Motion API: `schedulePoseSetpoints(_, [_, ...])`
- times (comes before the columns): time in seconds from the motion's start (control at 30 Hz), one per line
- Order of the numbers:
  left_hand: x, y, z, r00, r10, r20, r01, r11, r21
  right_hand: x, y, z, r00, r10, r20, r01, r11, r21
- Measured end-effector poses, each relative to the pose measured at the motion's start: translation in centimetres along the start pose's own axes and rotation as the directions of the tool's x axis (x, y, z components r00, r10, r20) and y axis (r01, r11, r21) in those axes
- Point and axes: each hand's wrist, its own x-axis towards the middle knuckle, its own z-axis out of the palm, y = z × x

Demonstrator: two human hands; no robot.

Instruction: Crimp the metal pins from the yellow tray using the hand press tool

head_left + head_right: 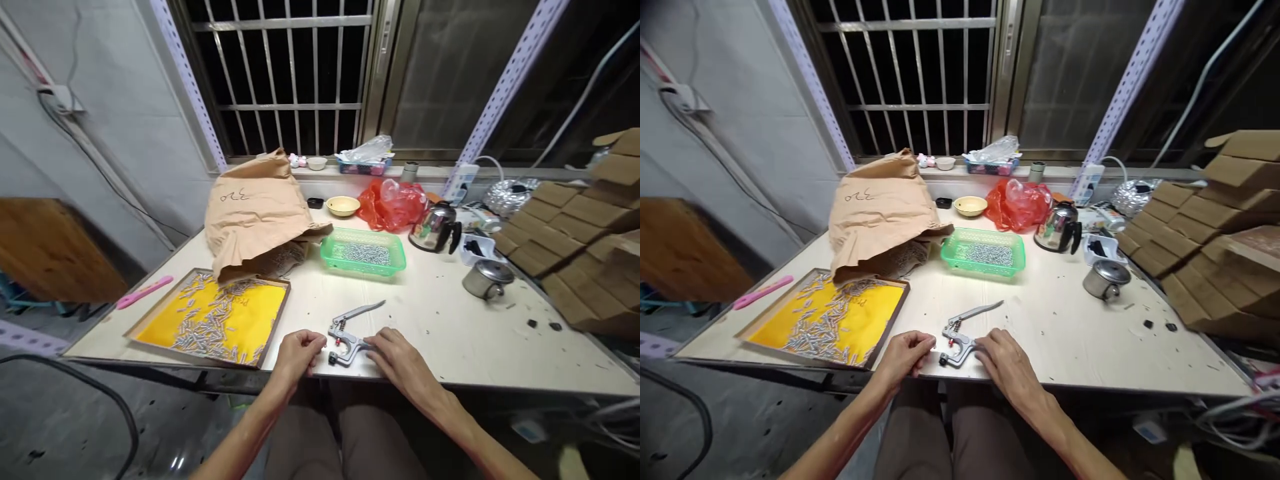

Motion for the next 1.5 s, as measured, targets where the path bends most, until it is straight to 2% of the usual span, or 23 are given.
schedulePoseSetpoints(0.1, [1.2,-0.2,1.4,0.995,-0.057,0.081,0.054,0.997,0.047,-1.9,1.7,0.5,0.999,0.008,-0.034,-0.012,0.994,-0.112])
schedulePoseSetpoints(0.23, [2.1,0.0,2.2,0.985,-0.136,0.104,0.119,0.980,0.157,-1.9,2.6,0.5,0.996,0.017,-0.089,-0.033,0.983,-0.183])
schedulePoseSetpoints(0.4, [2.8,0.2,2.2,0.976,-0.193,0.104,0.158,0.948,0.276,-1.3,3.3,0.5,0.996,0.029,-0.089,-0.045,0.981,-0.187])
schedulePoseSetpoints(0.6, [3.3,1.0,2.0,0.955,-0.245,0.166,0.177,0.923,0.341,-1.2,3.6,0.4,0.997,0.057,-0.053,-0.065,0.984,-0.164])
schedulePoseSetpoints(0.93, [3.5,2.3,2.0,0.875,-0.410,0.256,0.292,0.871,0.396,-0.8,4.1,0.1,0.998,0.048,-0.033,-0.053,0.978,-0.202])
schedulePoseSetpoints(1.1, [3.2,2.4,2.2,0.874,-0.426,0.236,0.312,0.862,0.401,-0.2,4.6,-1.0,0.994,0.065,0.086,-0.050,0.984,-0.173])
schedulePoseSetpoints(1.23, [3.0,2.0,2.2,0.872,-0.427,0.238,0.303,0.854,0.424,2.1,6.2,-2.3,0.978,0.031,0.204,0.002,0.988,-0.156])
schedulePoseSetpoints(1.3, [3.0,1.8,2.1,0.875,-0.425,0.233,0.299,0.851,0.431,3.7,7.1,-2.5,0.956,0.006,0.294,0.041,0.987,-0.153])
schedulePoseSetpoints(1.4, [2.9,1.6,2.1,0.880,-0.420,0.223,0.298,0.852,0.430,5.7,7.9,-2.4,0.897,-0.040,0.440,0.111,0.984,-0.137])
schedulePoseSetpoints(1.5, [2.7,1.6,2.2,0.882,-0.416,0.222,0.293,0.852,0.435,6.7,7.7,-2.2,0.869,-0.057,0.492,0.151,0.976,-0.155])
